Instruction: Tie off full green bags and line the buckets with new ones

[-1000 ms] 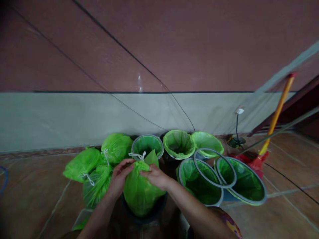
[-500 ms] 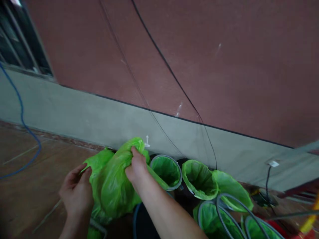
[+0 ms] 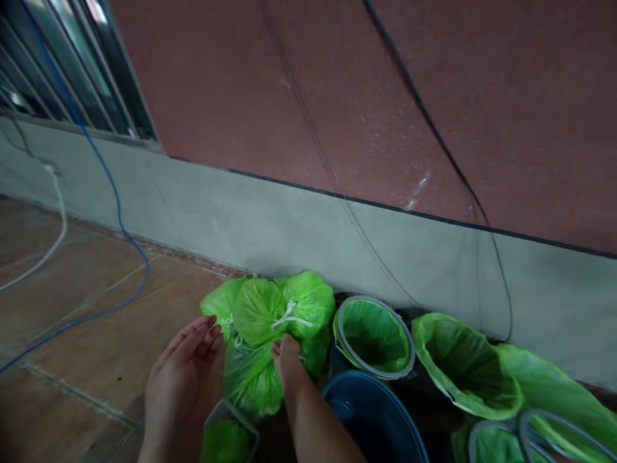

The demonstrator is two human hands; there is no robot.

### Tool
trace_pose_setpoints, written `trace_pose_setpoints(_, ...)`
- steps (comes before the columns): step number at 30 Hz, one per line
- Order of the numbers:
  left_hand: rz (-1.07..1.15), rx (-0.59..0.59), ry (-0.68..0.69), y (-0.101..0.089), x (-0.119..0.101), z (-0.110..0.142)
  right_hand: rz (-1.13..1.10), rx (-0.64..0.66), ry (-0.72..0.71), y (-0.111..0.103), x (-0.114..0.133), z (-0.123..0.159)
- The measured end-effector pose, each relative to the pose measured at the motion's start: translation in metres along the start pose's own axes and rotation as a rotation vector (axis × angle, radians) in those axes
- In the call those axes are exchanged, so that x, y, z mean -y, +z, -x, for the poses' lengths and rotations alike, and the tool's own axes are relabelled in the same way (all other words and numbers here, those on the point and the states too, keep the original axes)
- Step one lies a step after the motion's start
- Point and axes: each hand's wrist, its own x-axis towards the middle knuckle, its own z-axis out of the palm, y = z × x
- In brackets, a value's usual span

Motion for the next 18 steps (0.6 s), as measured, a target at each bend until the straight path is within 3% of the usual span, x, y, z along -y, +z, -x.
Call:
trace_pose_setpoints(3,0.036,-0.012,-0.052,0.0,-0.001,0.0,-0.155,-0.093,0.189,-0.003,-0.001,-0.005)
trace_pose_setpoints(6,0.034,-0.008,-0.08,0.005,0.002,0.002,-0.28,-0.145,0.253,-0.014,0.002,0.0)
trace_pose_setpoints(9,0.017,0.001,-0.083,0.01,0.001,0.008,-0.377,-0.147,0.277,-0.022,-0.006,0.024)
trace_pose_setpoints(12,-0.003,0.038,-0.031,0.004,-0.009,0.009,-0.463,-0.093,0.317,-0.023,-0.034,0.065)
trace_pose_setpoints(15,-0.092,0.072,0.076,-0.026,-0.013,-0.006,-0.43,0.017,0.382,-0.025,-0.074,0.111)
trace_pose_setpoints(18,-0.371,0.045,0.12,-0.079,0.009,-0.028,-0.201,0.06,0.34,-0.034,-0.106,0.151)
